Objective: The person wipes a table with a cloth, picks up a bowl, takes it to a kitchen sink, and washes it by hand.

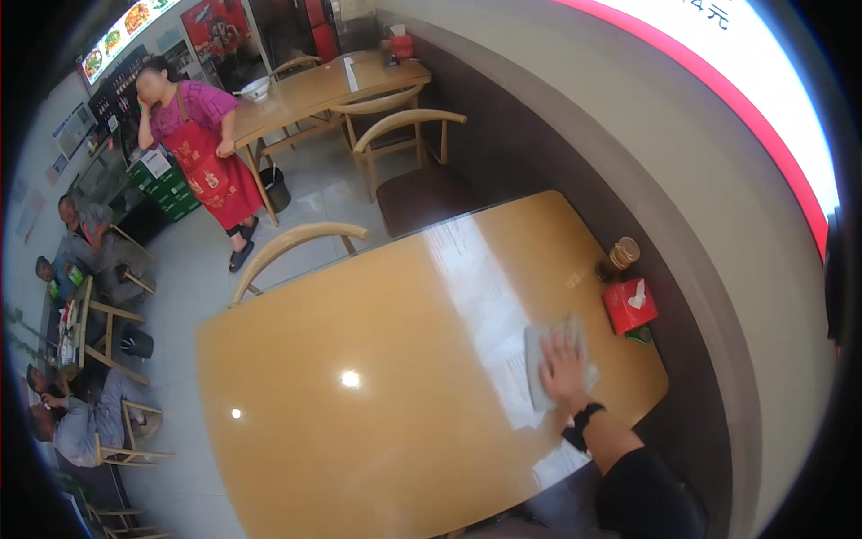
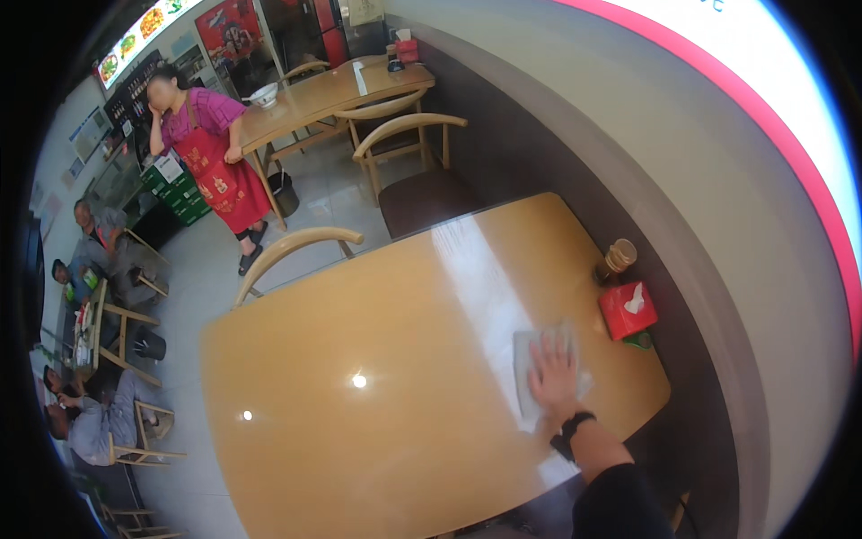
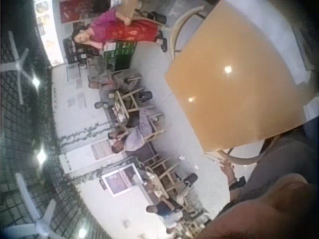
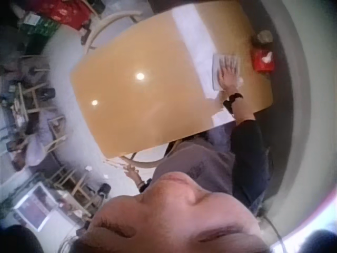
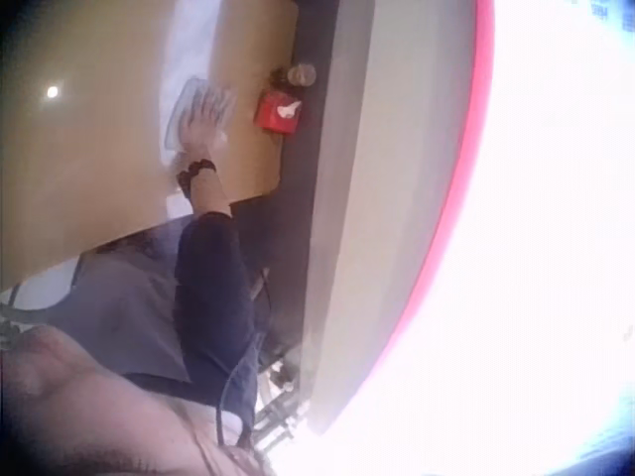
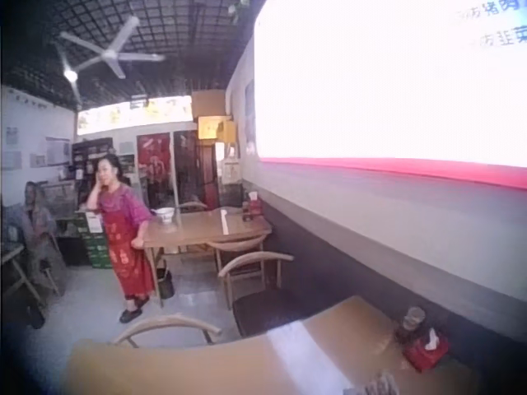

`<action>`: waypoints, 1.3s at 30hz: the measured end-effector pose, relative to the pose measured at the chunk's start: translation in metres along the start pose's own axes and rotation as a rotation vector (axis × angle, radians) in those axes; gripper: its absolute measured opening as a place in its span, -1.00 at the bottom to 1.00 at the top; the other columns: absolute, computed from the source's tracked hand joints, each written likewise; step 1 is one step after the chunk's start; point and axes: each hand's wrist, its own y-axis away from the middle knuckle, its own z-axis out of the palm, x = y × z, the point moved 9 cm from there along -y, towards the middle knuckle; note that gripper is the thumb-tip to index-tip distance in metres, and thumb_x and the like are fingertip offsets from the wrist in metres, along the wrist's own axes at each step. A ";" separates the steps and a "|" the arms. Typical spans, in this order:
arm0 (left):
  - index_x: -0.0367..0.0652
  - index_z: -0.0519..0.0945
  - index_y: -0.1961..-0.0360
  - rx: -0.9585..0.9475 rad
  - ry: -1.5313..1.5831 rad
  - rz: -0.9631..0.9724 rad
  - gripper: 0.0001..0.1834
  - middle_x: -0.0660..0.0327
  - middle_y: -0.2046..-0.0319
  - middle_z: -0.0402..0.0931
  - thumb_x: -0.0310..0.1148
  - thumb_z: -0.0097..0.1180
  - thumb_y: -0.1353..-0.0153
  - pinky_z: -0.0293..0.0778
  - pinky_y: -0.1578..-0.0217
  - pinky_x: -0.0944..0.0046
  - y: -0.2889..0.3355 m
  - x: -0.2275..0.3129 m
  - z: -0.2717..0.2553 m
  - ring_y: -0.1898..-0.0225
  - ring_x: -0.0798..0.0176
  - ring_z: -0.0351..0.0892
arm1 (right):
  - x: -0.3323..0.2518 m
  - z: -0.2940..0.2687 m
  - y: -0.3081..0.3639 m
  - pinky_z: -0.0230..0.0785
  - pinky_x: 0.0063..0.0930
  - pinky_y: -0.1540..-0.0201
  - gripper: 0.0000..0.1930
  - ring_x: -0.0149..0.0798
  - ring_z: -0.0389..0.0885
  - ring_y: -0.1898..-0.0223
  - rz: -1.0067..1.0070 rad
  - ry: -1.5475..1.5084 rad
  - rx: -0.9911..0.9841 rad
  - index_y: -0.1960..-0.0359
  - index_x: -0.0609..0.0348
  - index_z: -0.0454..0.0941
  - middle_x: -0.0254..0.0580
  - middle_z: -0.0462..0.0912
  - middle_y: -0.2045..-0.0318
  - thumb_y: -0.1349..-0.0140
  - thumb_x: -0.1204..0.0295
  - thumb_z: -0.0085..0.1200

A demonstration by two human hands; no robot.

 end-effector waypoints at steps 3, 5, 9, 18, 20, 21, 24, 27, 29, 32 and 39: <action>-0.02 0.19 -0.07 0.097 -0.003 0.001 -0.52 0.21 0.36 0.39 -0.21 -0.05 -0.12 0.24 0.65 0.42 0.030 -0.003 -0.014 0.50 0.38 0.31 | 0.036 0.004 -0.094 -0.23 0.06 -0.19 -0.44 -0.04 -0.09 -0.26 0.312 0.138 0.058 -0.19 -0.11 0.09 -0.16 0.01 -0.24 -0.12 0.15 -0.21; -0.01 0.22 -0.04 0.136 -0.056 -0.028 -0.55 0.22 0.35 0.39 -0.21 -0.05 -0.12 0.21 0.67 0.44 0.039 -0.018 -0.027 0.52 0.40 0.30 | 0.020 0.011 -0.155 -0.24 0.08 -0.19 -0.43 -0.04 -0.08 -0.26 0.439 0.122 0.035 -0.21 -0.12 0.05 -0.16 0.02 -0.24 -0.14 0.09 -0.26; -0.02 0.22 -0.03 0.166 -0.060 -0.082 -0.56 0.23 0.34 0.39 -0.22 -0.05 -0.11 0.19 0.69 0.45 0.063 0.015 -0.014 0.54 0.41 0.29 | -0.143 0.075 -0.245 -0.27 0.09 -0.20 -0.35 -0.02 -0.09 -0.26 0.053 -0.091 0.214 -0.20 -0.05 0.06 -0.16 0.05 -0.23 -0.09 -0.04 -0.22; -0.02 0.19 -0.08 0.048 0.098 0.039 -0.53 0.26 0.26 0.37 -0.28 -0.04 -0.14 0.14 0.66 0.48 0.059 0.118 0.063 0.48 0.48 0.27 | -0.404 0.078 -0.174 -0.19 -0.08 -0.22 -0.48 -0.08 -0.08 -0.26 -0.804 -0.461 -0.111 -0.14 -0.05 0.19 -0.14 0.06 -0.22 -0.13 0.10 -0.23; 0.01 0.11 -0.15 0.058 0.053 0.040 -0.48 0.23 0.19 0.36 -0.25 -0.07 -0.17 0.20 0.58 0.43 0.054 0.133 0.070 0.41 0.42 0.30 | -0.330 0.066 -0.234 -0.06 -0.20 -0.19 -0.55 -0.11 0.13 -0.18 -0.571 -0.509 -0.130 -0.02 -0.01 0.34 -0.15 0.27 -0.12 -0.08 0.17 -0.15; 0.03 0.09 -0.17 0.054 -0.010 0.016 -0.47 0.21 0.16 0.35 -0.20 -0.11 -0.19 0.27 0.51 0.36 0.055 0.139 0.072 0.34 0.34 0.34 | -0.282 0.053 -0.262 -0.15 -0.29 -0.24 -0.57 -0.09 0.14 -0.17 -0.549 -0.457 -0.025 0.03 0.01 0.38 -0.15 0.30 -0.09 -0.04 0.16 -0.12; -0.02 0.14 -0.11 0.022 0.031 0.002 -0.54 0.23 0.24 0.35 -0.21 -0.13 -0.20 0.28 0.55 0.43 0.067 0.141 0.099 0.40 0.39 0.33 | -0.129 0.049 -0.300 -0.13 -0.16 -0.22 -0.49 -0.10 0.08 -0.20 -0.409 -0.136 0.069 -0.10 0.01 0.24 -0.13 0.22 -0.14 -0.09 0.17 -0.14; -0.10 0.21 -0.04 0.005 0.048 0.013 -0.62 0.26 0.36 0.34 -0.23 -0.16 -0.23 0.29 0.61 0.54 0.078 0.157 0.112 0.47 0.45 0.32 | 0.004 0.049 -0.303 -0.12 -0.10 -0.20 -0.46 -0.10 0.08 -0.21 -0.150 0.157 0.039 -0.15 0.01 0.17 -0.12 0.17 -0.17 -0.13 0.11 -0.20; -0.10 0.24 -0.01 -0.034 0.088 -0.020 -0.67 0.23 0.32 0.38 -0.32 -0.16 -0.22 0.29 0.57 0.56 0.091 0.171 0.125 0.48 0.47 0.32 | 0.018 0.050 -0.292 -0.12 -0.06 -0.19 -0.46 -0.09 0.08 -0.20 -0.001 0.195 0.133 -0.15 0.03 0.16 -0.12 0.18 -0.17 -0.14 0.11 -0.22; -0.04 0.15 -0.10 -0.066 0.188 -0.081 -0.56 0.19 0.19 0.35 -0.20 -0.18 -0.21 0.29 0.40 0.33 0.072 0.133 0.097 0.29 0.30 0.32 | -0.042 0.061 -0.272 -0.15 0.02 -0.17 -0.44 -0.05 0.08 -0.20 0.089 0.175 0.005 -0.17 0.09 0.12 -0.11 0.19 -0.16 -0.14 0.13 -0.23; -0.16 0.04 -0.20 -0.259 -0.660 0.544 -0.44 0.09 0.08 0.33 -0.17 -0.23 -0.23 0.28 0.11 0.02 0.062 0.118 0.110 -0.01 0.01 0.28 | -0.381 0.045 -0.054 -0.32 -0.11 -0.26 -0.42 -0.07 -0.07 -0.26 -0.789 -0.502 -0.097 -0.17 0.05 0.10 -0.13 0.08 -0.21 -0.10 0.12 -0.22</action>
